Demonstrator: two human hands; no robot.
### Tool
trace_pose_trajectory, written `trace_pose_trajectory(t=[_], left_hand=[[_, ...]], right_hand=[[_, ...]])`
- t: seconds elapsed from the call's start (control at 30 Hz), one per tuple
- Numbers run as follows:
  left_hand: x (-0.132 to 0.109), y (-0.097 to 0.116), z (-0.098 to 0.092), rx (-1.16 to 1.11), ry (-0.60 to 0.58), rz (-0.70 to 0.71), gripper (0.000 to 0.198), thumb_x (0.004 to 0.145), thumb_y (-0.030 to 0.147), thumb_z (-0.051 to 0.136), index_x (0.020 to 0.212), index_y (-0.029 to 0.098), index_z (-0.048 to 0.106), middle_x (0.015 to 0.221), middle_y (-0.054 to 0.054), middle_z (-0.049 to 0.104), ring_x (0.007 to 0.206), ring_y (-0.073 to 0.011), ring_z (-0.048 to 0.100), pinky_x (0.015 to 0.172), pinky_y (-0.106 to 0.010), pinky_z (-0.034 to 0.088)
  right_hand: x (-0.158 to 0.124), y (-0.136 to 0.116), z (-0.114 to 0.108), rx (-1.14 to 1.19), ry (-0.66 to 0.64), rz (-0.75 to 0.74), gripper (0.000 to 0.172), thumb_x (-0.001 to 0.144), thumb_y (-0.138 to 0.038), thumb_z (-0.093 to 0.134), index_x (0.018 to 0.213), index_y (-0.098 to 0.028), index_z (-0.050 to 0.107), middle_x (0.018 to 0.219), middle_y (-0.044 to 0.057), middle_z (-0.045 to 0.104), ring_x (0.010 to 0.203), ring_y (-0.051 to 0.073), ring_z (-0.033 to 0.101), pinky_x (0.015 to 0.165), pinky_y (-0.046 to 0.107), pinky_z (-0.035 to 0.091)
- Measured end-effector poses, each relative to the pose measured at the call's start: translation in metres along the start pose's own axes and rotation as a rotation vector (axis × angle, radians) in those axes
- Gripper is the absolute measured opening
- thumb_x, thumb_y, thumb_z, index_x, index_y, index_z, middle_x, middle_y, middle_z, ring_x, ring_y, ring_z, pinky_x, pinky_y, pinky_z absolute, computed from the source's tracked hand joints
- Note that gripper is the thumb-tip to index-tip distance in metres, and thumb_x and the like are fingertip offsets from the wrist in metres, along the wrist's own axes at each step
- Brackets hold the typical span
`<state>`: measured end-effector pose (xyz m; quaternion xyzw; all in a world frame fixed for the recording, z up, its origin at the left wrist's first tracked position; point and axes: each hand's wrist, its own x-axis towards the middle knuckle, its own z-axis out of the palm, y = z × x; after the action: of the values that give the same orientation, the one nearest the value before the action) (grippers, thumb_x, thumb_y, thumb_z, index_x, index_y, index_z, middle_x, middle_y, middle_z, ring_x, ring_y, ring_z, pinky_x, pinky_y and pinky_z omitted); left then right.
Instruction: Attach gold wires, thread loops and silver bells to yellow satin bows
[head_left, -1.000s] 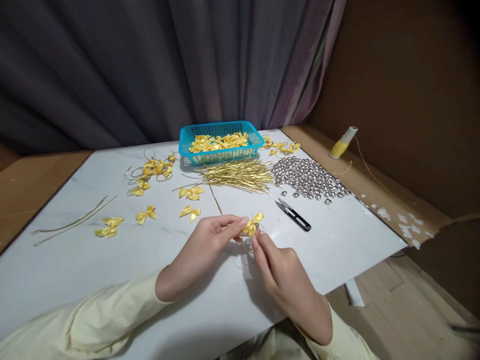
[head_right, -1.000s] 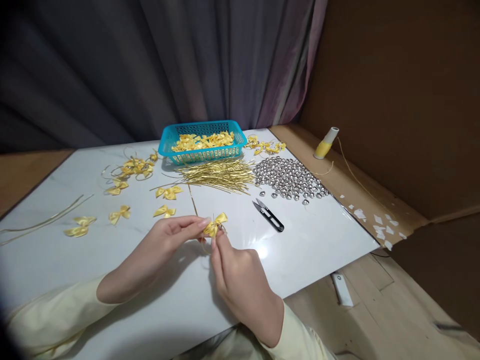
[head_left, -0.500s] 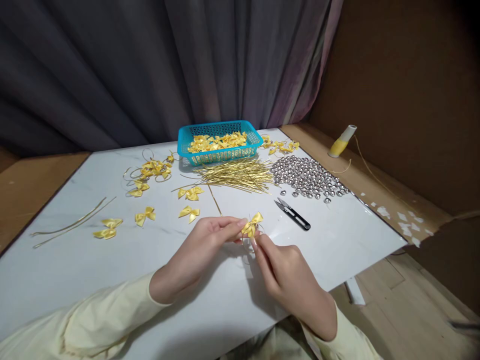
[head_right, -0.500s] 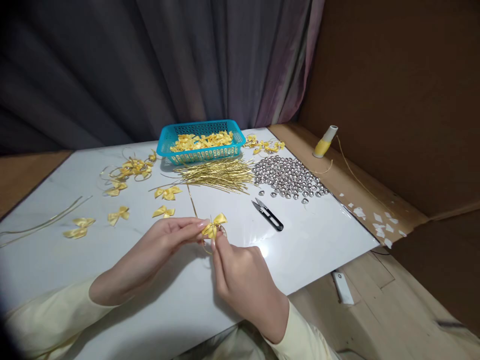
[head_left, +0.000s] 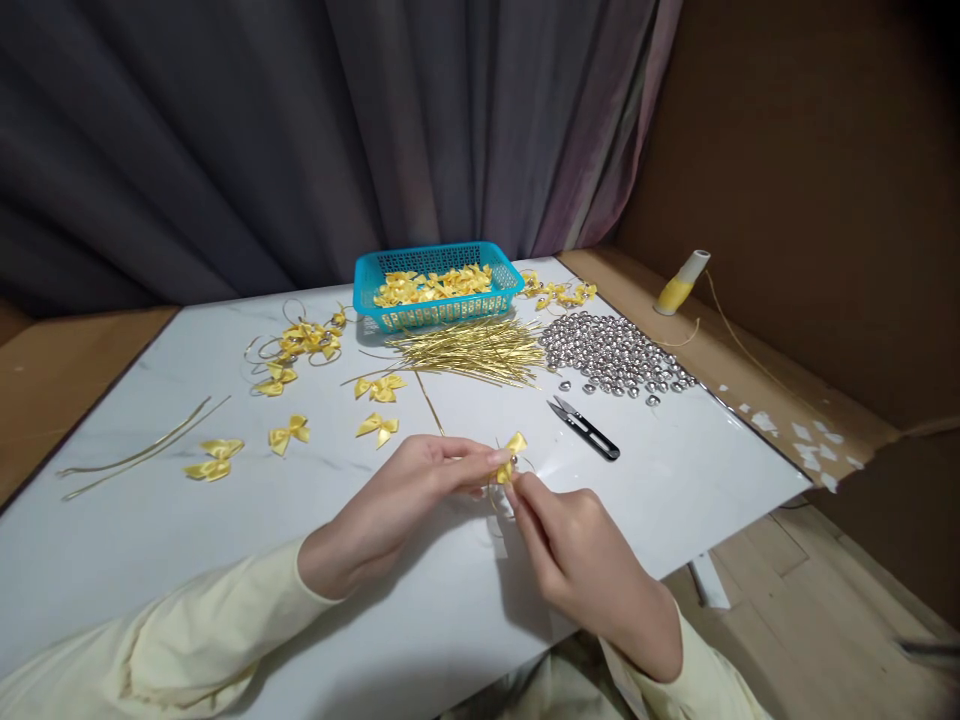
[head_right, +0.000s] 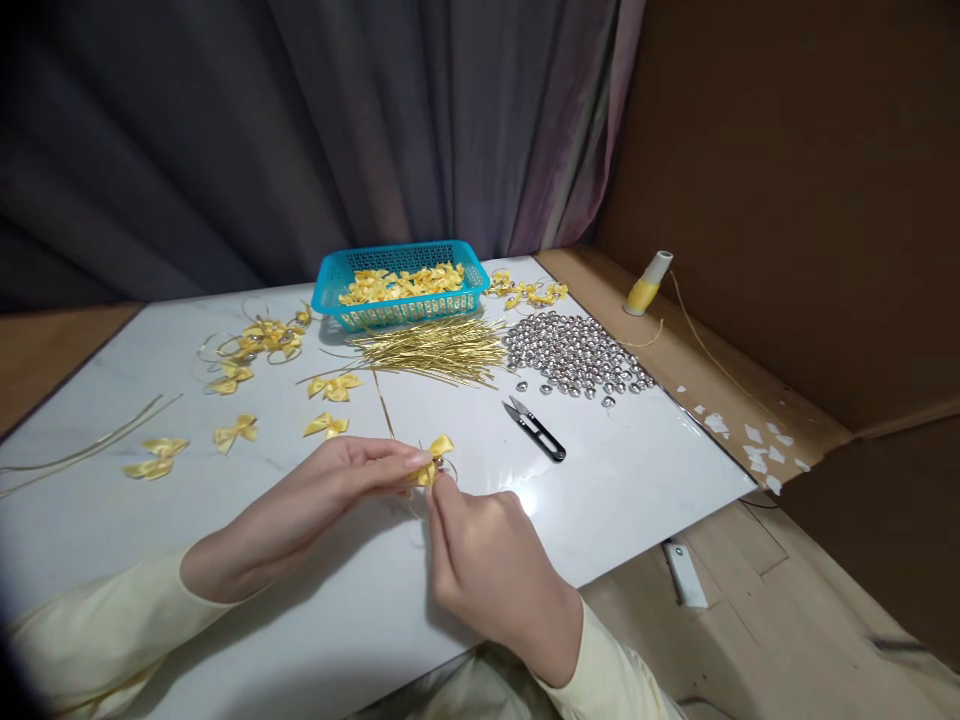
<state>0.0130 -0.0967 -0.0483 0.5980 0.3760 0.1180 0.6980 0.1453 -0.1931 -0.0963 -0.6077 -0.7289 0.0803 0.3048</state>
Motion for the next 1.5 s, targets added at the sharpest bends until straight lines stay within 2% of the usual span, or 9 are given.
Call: trace_pose_trajectory(t=[0.27,0.6,0.7,0.8,0.93,1.13,1.23,1.33,1.5], left_hand=[[-0.002,0.003,0.001,0.055,0.042,0.032,0.022,0.079,0.034,0.06,0.075,0.013,0.067,0.08,-0.005,0.068,0.076,-0.0153,0.057,0.069,-0.023,0.041],[-0.006,0.009,0.003,0.319,0.172,-0.018,0.037,0.071,0.052,0.061,0.08,0.017,0.065,0.059,0.0,0.064,0.049,-0.0112,0.048,0.047,-0.02,0.028],[-0.005,0.012,0.001,0.345,0.226,0.034,0.039,0.071,0.053,0.06,0.081,0.016,0.067,0.061,-0.001,0.064,0.05,-0.0124,0.049,0.047,-0.021,0.03],[-0.003,0.017,-0.003,0.356,0.309,0.141,0.037,0.071,0.051,0.06,0.08,0.016,0.068,0.066,-0.002,0.065,0.055,-0.0141,0.052,0.049,-0.022,0.032],[-0.002,0.02,-0.008,0.423,0.382,0.165,0.034,0.071,0.049,0.062,0.077,0.017,0.068,0.047,0.003,0.054,0.044,-0.0101,0.039,0.043,-0.022,0.025],[-0.003,0.02,-0.008,0.428,0.417,0.19,0.03,0.07,0.046,0.064,0.071,0.017,0.067,0.044,0.005,0.049,0.043,-0.0073,0.031,0.042,-0.02,0.022],[-0.003,0.021,-0.007,0.435,0.393,0.179,0.029,0.071,0.046,0.063,0.069,0.017,0.067,0.045,0.004,0.053,0.043,-0.0079,0.034,0.043,-0.02,0.023],[-0.004,0.021,-0.005,0.446,0.352,0.124,0.031,0.071,0.047,0.062,0.07,0.017,0.068,0.045,0.003,0.055,0.043,-0.0088,0.037,0.043,-0.02,0.024],[-0.006,0.018,-0.003,0.401,0.27,0.071,0.031,0.07,0.048,0.063,0.073,0.018,0.067,0.055,0.0,0.064,0.049,-0.0116,0.049,0.047,-0.02,0.03]], right_hand=[[-0.001,-0.003,-0.003,0.175,0.001,0.061,0.019,0.091,-0.019,0.03,0.088,-0.015,0.049,0.052,-0.005,0.042,0.039,0.011,0.038,0.043,0.023,0.025],[0.0,-0.001,-0.003,0.541,0.052,0.169,0.015,0.091,-0.02,0.037,0.08,-0.019,0.047,0.055,-0.006,0.037,0.044,0.008,0.035,0.047,0.02,0.027],[0.0,-0.001,-0.004,0.593,0.066,0.221,0.01,0.091,-0.023,0.04,0.093,-0.02,0.049,0.053,-0.008,0.032,0.043,0.007,0.03,0.045,0.02,0.024],[-0.003,-0.002,-0.007,0.711,0.107,0.317,0.022,0.089,-0.025,0.046,0.11,-0.023,0.043,0.05,-0.01,0.027,0.043,0.008,0.027,0.044,0.019,0.023],[-0.004,0.002,-0.011,1.022,0.159,0.452,0.032,0.085,-0.028,0.053,0.113,-0.022,0.039,0.051,-0.009,0.04,0.047,0.007,0.036,0.046,0.017,0.03],[-0.008,0.009,-0.008,1.451,-0.083,0.55,0.019,0.085,-0.029,0.054,0.099,-0.021,0.043,0.052,-0.007,0.051,0.033,0.001,0.027,0.035,0.015,0.02],[-0.009,0.004,-0.005,1.322,0.0,0.546,0.023,0.083,-0.033,0.055,0.099,-0.023,0.042,0.071,-0.004,0.058,0.031,0.0,0.028,0.032,0.016,0.018],[-0.007,-0.003,-0.002,0.957,0.188,0.465,0.024,0.083,-0.031,0.055,0.103,-0.025,0.042,0.085,-0.001,0.057,0.034,0.001,0.032,0.033,0.018,0.022],[0.0,-0.007,0.005,0.476,0.234,0.255,0.009,0.089,-0.027,0.045,0.095,-0.021,0.048,0.068,-0.003,0.056,0.038,0.006,0.038,0.039,0.02,0.028]])
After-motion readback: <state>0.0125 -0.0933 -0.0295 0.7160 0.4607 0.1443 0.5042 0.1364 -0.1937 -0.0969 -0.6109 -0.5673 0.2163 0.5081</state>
